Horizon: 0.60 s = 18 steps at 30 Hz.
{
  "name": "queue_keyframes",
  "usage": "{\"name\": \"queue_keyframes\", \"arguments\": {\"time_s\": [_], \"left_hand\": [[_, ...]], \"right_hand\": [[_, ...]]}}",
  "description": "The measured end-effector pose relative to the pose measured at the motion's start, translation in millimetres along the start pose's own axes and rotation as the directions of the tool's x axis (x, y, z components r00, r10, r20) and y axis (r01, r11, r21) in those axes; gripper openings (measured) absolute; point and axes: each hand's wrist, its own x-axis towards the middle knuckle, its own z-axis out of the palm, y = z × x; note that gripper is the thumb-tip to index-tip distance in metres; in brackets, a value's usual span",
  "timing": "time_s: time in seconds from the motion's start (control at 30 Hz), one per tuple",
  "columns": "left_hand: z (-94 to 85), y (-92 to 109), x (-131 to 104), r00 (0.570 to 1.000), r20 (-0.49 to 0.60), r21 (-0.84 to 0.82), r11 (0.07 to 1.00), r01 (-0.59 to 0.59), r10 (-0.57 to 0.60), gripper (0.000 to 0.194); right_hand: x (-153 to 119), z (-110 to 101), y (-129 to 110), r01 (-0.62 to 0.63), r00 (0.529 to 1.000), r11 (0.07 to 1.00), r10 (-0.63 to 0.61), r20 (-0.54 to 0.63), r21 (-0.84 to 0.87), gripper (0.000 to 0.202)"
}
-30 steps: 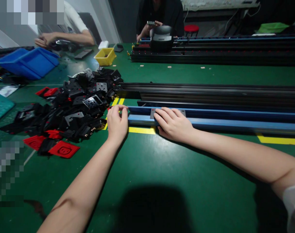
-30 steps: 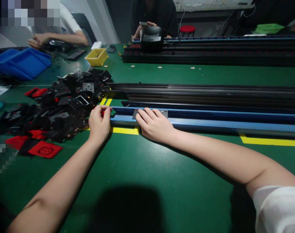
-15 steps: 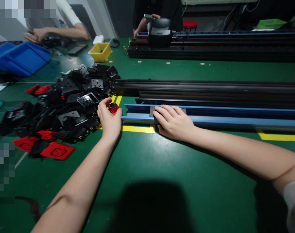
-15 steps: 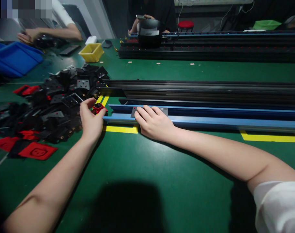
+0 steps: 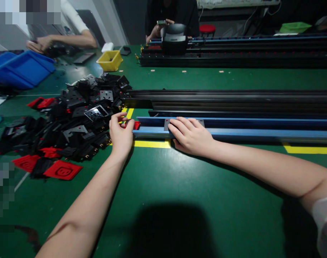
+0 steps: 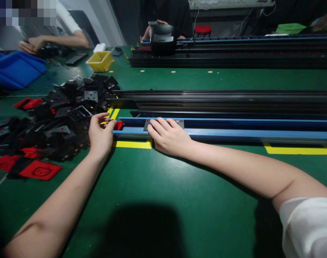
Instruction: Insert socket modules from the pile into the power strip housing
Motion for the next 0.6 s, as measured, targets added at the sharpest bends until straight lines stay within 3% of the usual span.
{"name": "queue_keyframes", "arguments": {"time_s": [0.3, 0.43, 0.6], "left_hand": [[1.3, -3.2, 4.7, 0.996, -0.033, -0.123, 0.989, 0.080, -0.085, 0.027], [1.4, -1.6, 5.5, 0.992, -0.080, -0.090, 0.992, 0.093, -0.101, 0.022], [2.6, -3.8, 6.1, 0.996, -0.052, -0.080, 0.995, 0.064, -0.068, 0.027]], "right_hand": [[-0.4, 0.1, 0.0, -0.005, 1.000, 1.000, 0.004, 0.008, 0.029, 0.045], [0.0, 0.5, -0.2, -0.001, 1.000, 1.000, 0.001, 0.001, 0.010, 0.043], [-0.4, 1.5, 0.2, -0.008, 1.000, 1.000, 0.008, 0.008, 0.030, 0.044]]}}
